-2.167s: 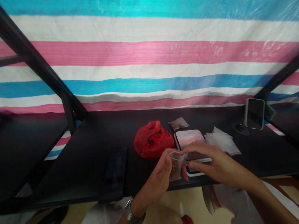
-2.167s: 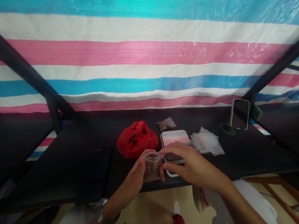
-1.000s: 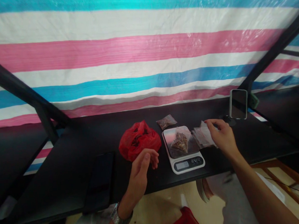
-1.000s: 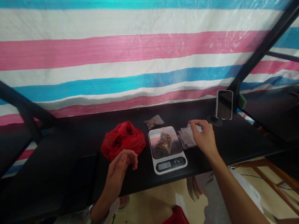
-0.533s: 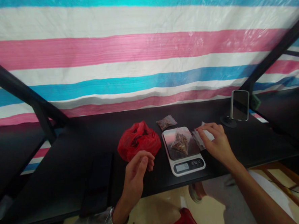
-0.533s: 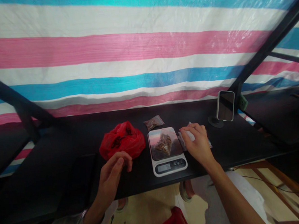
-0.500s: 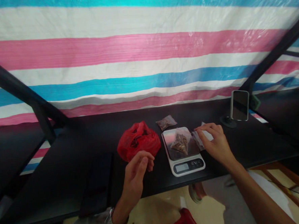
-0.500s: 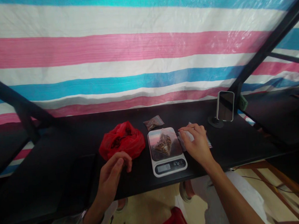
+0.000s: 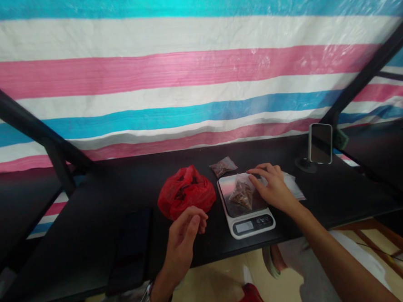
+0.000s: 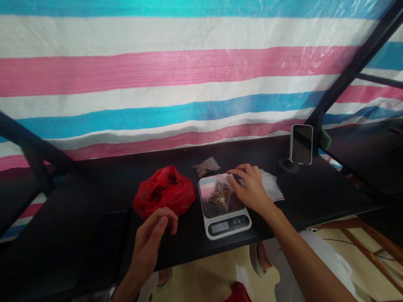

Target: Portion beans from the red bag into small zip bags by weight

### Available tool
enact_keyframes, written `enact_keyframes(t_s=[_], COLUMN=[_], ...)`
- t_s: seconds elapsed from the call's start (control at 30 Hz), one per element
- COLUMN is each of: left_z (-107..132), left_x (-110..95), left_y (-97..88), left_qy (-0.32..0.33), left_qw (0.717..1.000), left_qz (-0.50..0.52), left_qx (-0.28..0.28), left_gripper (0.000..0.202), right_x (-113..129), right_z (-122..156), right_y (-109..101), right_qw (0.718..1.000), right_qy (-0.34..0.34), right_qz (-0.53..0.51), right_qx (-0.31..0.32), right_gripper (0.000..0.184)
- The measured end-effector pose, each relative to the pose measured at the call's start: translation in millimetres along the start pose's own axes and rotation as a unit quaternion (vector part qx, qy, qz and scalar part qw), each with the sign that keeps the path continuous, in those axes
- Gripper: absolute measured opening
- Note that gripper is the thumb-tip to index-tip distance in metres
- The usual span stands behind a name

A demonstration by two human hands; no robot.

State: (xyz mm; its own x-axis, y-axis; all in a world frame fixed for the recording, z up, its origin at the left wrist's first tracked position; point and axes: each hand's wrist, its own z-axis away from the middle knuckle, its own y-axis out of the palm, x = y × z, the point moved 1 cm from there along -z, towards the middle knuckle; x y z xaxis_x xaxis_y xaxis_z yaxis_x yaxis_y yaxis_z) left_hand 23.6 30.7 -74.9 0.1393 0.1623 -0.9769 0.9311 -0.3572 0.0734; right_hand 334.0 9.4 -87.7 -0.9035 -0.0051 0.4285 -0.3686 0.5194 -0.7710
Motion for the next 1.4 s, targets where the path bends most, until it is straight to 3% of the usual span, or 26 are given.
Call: enact_keyframes(t_s=[0.4,0.9,1.23,1.4], left_z=[-2.5,-1.0,-0.5,3.0], left_x=[-0.5,-1.1,1.8,6.8], left_y=[2.7,2.6,0.5,3.7], left_qy=[0.011,0.014,0.019,0.035], left_qw=[1.000,1.000,1.000,0.999], left_qz=[0.000,-0.006,-0.003,-0.009], left_qx=[-0.002,-0.002,0.007,0.023], left_gripper=[0.044,0.046,0.041,0.035], right_x=[1.8,-6.2,-4.9,13.8], right_z=[3.8,2.1,3.0,0.4], right_y=[10.7,-3.5,6.0,-7.1], right_qw=[1.000,0.999,1.000,0.994], right_qy=[-0.009,0.015,0.018,0.001], right_qz=[-0.004,-0.027,-0.020,-0.107], right_qx=[0.000,-0.010,0.010,0.031], right_gripper=[0.023,0.029,0.027,0.022])
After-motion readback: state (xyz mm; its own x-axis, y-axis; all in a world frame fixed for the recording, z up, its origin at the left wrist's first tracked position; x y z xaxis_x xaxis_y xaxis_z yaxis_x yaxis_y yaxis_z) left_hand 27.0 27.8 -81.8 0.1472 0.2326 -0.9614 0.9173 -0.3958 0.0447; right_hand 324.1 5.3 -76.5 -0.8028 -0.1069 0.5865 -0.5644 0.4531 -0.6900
